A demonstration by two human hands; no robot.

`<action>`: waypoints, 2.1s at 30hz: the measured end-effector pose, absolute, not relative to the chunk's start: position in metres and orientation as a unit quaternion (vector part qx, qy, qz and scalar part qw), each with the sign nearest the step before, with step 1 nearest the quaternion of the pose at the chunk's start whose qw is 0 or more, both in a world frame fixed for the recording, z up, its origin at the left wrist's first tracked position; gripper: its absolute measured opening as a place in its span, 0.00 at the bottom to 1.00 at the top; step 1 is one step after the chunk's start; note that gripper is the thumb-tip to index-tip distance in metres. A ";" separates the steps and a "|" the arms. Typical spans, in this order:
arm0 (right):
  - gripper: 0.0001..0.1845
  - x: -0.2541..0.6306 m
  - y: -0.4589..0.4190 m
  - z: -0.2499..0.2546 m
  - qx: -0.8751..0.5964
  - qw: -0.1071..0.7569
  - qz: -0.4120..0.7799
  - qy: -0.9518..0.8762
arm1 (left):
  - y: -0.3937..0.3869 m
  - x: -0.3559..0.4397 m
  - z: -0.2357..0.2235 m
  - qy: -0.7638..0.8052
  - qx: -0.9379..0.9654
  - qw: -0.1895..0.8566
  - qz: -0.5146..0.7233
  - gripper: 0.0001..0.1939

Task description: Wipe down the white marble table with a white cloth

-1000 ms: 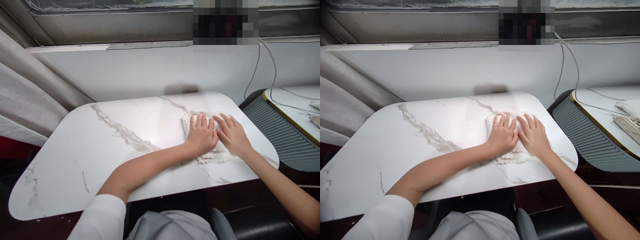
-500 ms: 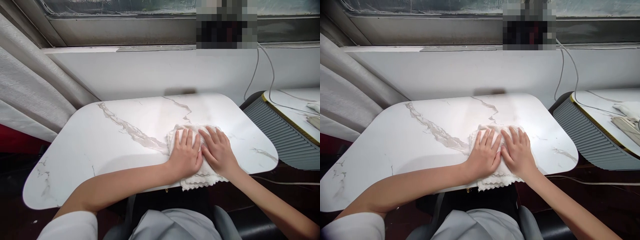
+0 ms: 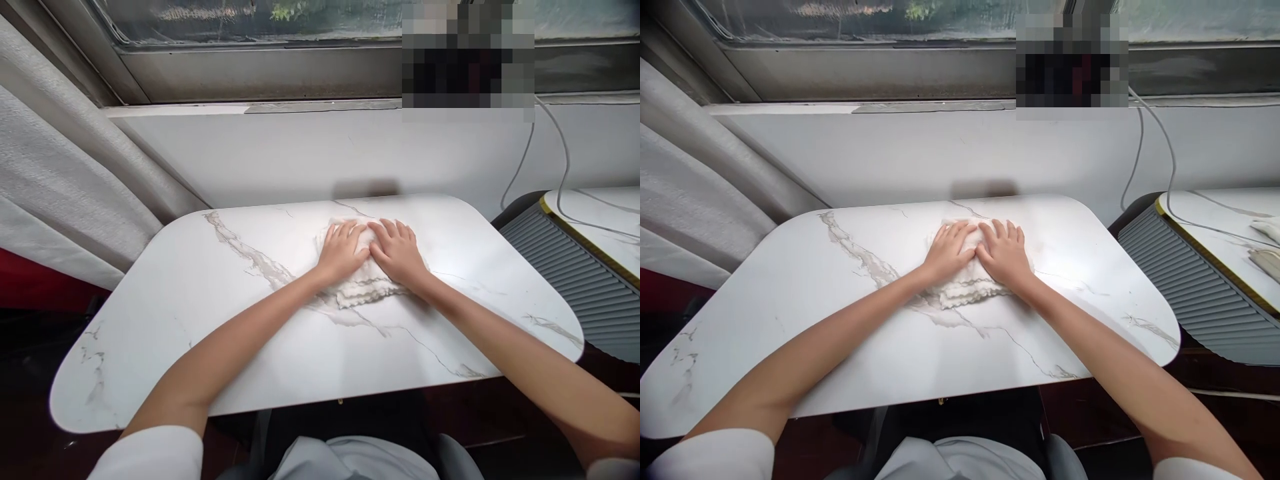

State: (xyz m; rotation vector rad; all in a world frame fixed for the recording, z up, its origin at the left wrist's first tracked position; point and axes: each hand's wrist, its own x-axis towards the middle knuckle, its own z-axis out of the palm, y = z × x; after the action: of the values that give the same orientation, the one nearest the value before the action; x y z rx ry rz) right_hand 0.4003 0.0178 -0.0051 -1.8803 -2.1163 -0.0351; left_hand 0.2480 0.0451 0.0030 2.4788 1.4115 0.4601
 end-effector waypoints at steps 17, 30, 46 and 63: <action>0.28 0.407 0.124 -0.008 -0.690 0.185 -0.003 -0.700 | 0.152 0.265 -0.003 0.483 0.841 0.083 0.230 0.21; 0.25 0.364 0.148 -0.009 -0.696 0.197 -0.031 -0.690 | 0.174 0.230 -0.003 0.501 0.837 0.060 0.210 0.21; 0.30 0.337 0.054 -0.010 -0.643 0.153 -0.013 -0.750 | 0.070 0.192 0.000 0.528 0.832 0.031 0.165 0.22; 0.30 0.327 -0.126 -0.010 -0.516 0.163 -0.073 -0.838 | -0.107 0.163 0.000 0.462 0.874 0.017 0.149 0.25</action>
State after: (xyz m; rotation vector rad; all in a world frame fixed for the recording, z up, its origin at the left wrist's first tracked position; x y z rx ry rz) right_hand 0.3273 -0.1259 -0.0098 -1.4707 -2.3898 -0.2073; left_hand 0.1625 -0.1065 0.0001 2.7181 1.4354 0.4634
